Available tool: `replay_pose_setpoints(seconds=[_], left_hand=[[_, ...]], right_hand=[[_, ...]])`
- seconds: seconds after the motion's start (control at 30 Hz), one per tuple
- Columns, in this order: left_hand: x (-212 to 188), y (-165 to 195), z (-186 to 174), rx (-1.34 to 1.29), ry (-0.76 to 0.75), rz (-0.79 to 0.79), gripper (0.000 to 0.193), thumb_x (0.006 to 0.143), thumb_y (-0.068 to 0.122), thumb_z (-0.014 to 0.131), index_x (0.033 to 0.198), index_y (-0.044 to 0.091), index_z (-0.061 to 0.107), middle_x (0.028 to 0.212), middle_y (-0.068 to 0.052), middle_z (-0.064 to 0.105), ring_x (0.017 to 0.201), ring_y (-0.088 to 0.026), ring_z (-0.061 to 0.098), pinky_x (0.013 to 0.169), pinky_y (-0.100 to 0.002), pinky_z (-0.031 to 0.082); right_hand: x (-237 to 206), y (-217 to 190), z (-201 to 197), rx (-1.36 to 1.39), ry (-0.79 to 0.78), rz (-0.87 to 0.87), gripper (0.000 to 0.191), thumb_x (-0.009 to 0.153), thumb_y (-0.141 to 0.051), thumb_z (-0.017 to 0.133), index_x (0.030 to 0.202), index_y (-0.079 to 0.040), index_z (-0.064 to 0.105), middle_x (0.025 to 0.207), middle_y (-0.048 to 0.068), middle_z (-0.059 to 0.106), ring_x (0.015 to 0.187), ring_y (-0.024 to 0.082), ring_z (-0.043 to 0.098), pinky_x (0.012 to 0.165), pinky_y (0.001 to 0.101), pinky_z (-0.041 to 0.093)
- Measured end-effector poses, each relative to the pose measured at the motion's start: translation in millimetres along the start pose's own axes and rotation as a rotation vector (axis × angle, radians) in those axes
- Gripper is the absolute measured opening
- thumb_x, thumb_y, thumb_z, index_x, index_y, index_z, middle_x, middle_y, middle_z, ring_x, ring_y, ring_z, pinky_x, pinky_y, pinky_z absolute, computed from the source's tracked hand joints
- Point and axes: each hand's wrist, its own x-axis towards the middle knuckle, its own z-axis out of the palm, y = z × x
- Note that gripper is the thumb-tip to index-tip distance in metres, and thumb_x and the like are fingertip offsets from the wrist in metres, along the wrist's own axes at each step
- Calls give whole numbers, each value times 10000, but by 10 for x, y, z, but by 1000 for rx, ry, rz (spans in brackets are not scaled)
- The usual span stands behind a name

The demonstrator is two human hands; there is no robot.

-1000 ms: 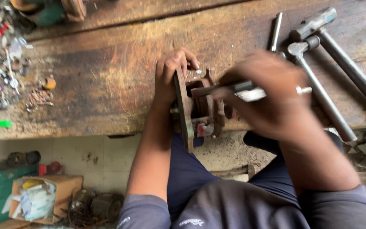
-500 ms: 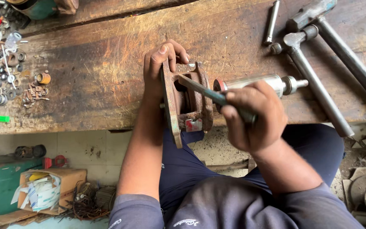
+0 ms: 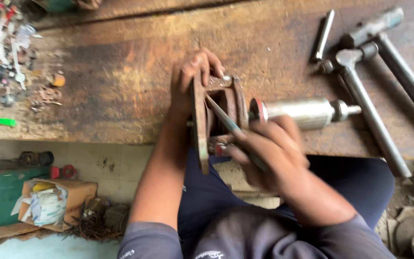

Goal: The person sits at a workbench and uses a chisel-like bar and hammer to work on a rusty water pump housing, then wipes the bench with a cloth. They insert a rotor into the housing, squeeze liquid from a bottle around the shaft opening, and press the rotor into place with both hands.

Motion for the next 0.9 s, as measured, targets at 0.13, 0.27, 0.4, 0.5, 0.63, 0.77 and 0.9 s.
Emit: replay_pose_setpoints(seconds=[0.13, 0.27, 0.4, 0.5, 0.63, 0.77, 0.9], left_hand=[[-5, -24, 7, -21, 4, -18, 483, 973, 430, 456, 684, 45, 499, 906, -189, 639, 854, -241, 598, 846, -377, 496], [-7, -23, 6, 2, 5, -10, 468, 972, 421, 455, 696, 45, 494, 904, -188, 647, 857, -244, 603, 840, -371, 495], [18, -23, 14, -23, -13, 27, 485, 977, 420, 460, 690, 34, 513, 880, -188, 664, 826, -239, 600, 830, -367, 494], [13, -26, 23, -24, -6, 2, 460, 987, 410, 459, 726, 32, 479, 904, -184, 647, 859, -239, 596, 828, -351, 490], [-1, -29, 32, -34, 1, -10, 485, 994, 426, 470, 719, 27, 499, 894, -174, 656, 833, -233, 589, 843, -356, 483], [20, -33, 26, 14, -5, -26, 494, 970, 460, 468, 720, 36, 511, 888, -164, 663, 800, -213, 565, 797, -340, 446], [7, -46, 30, -62, 13, -40, 472, 973, 457, 499, 724, 56, 480, 911, -160, 650, 872, -228, 594, 858, -366, 484]], right_hand=[[29, -15, 41, -5, 10, 9, 332, 854, -96, 880, 1083, 4, 661, 955, 168, 660, 811, 307, 613, 671, 410, 488], [65, -66, 47, -74, 99, 11, 321, 838, -100, 892, 1069, -15, 685, 958, 161, 670, 805, 285, 605, 663, 381, 469], [50, -104, -11, -97, 94, 85, 303, 783, -148, 829, 1042, -40, 715, 958, 127, 703, 810, 283, 601, 724, 394, 464], [128, -118, -25, -199, -52, 88, 223, 851, -139, 842, 1034, -59, 742, 918, 98, 713, 760, 271, 592, 698, 397, 441], [301, -75, 3, -89, 44, 65, 184, 914, -118, 796, 1064, -59, 705, 950, 107, 703, 845, 276, 622, 750, 390, 473], [273, 63, -19, -28, -11, 19, 211, 903, -192, 804, 1024, -50, 706, 903, 106, 687, 807, 291, 588, 739, 398, 465], [90, 181, -117, 18, 3, 28, 227, 960, -231, 773, 1035, -41, 676, 927, 86, 691, 820, 264, 581, 731, 377, 459]])
